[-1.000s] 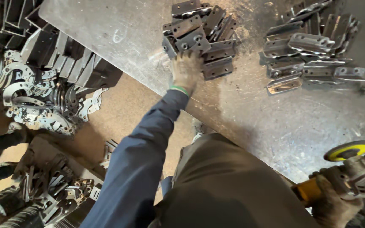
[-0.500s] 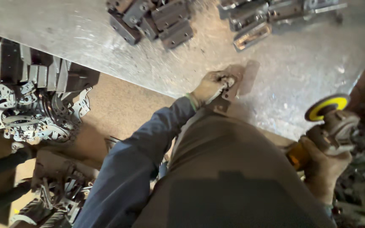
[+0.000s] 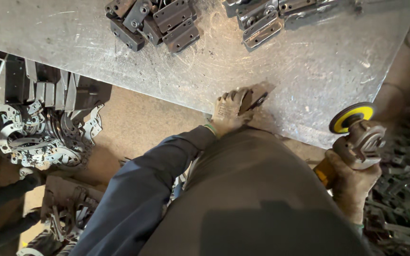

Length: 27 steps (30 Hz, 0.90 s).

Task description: The person picks up small metal bracket parts from a pile and grinds their edges with an angle grinder over a metal workbench, producing sparks, then sets finished pieces aside and repeats with additional parts.

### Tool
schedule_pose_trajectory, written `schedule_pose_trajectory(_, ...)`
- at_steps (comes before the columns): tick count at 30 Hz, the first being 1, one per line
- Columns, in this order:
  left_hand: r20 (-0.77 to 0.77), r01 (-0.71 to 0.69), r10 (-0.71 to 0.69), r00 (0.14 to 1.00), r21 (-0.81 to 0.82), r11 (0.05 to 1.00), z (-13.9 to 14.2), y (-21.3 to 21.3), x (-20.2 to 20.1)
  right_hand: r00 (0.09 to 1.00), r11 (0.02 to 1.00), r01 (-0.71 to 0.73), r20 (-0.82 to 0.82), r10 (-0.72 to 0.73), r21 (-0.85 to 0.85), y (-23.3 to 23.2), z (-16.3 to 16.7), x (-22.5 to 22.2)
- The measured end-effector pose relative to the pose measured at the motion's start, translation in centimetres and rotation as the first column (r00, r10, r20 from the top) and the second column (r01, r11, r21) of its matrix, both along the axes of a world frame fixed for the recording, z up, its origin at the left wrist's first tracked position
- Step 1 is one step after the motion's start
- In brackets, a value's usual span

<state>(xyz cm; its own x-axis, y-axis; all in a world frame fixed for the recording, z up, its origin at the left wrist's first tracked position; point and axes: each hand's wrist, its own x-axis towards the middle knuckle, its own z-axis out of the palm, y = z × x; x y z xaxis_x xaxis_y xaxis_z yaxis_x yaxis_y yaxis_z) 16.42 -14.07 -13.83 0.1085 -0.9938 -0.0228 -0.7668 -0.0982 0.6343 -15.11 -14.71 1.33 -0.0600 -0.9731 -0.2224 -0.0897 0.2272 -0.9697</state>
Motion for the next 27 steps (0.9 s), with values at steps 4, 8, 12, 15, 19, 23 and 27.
schedule_pose_trajectory(4, -0.110, -0.023, 0.042, 0.993, 0.166, 0.986, 0.1, 0.6, -2.3, 0.996, 0.999, -0.034, -0.077, 0.035, 0.020, -0.1, 0.2, -1.3)
schedule_pose_trajectory(8, -0.239, 0.045, -0.001, 0.971, 0.180, 0.983, 0.6, 1.0, -3.8, 0.998, 0.999, -0.022, -0.064, 0.025, 0.049, -0.6, 0.4, -2.4)
schedule_pose_trajectory(12, -0.304, -0.115, 0.184, 0.935, 0.229, 0.966, 0.4, 1.4, -5.3, 0.993, 0.993, -0.068, -0.086, 0.076, 0.092, -0.9, 0.3, -3.8)
schedule_pose_trajectory(15, -0.450, -0.265, 0.383, 0.807, 0.304, 0.915, -0.8, 3.5, -6.7, 0.988, 0.990, -0.105, -0.102, 0.114, 0.094, -1.3, -0.3, -5.1)
schedule_pose_trajectory(19, -0.721, -0.398, 0.549, 0.422, 0.397, 0.827, -3.2, 5.9, -8.1, 0.974, 0.976, -0.210, -0.072, 0.214, 0.061, -2.4, -1.9, -6.6)
schedule_pose_trajectory(23, -0.858, -0.379, 0.513, -0.016, 0.480, 0.791, -4.4, 7.0, -9.0, 0.946, 0.950, -0.312, -0.098, 0.308, -0.032, -3.5, -3.4, -7.3)
schedule_pose_trajectory(27, -0.810, -0.361, 0.568, -0.148, 0.579, 0.731, -4.0, 8.8, -9.3, 0.949, 0.948, -0.288, -0.094, 0.301, 0.135, -3.1, -3.7, -7.2)
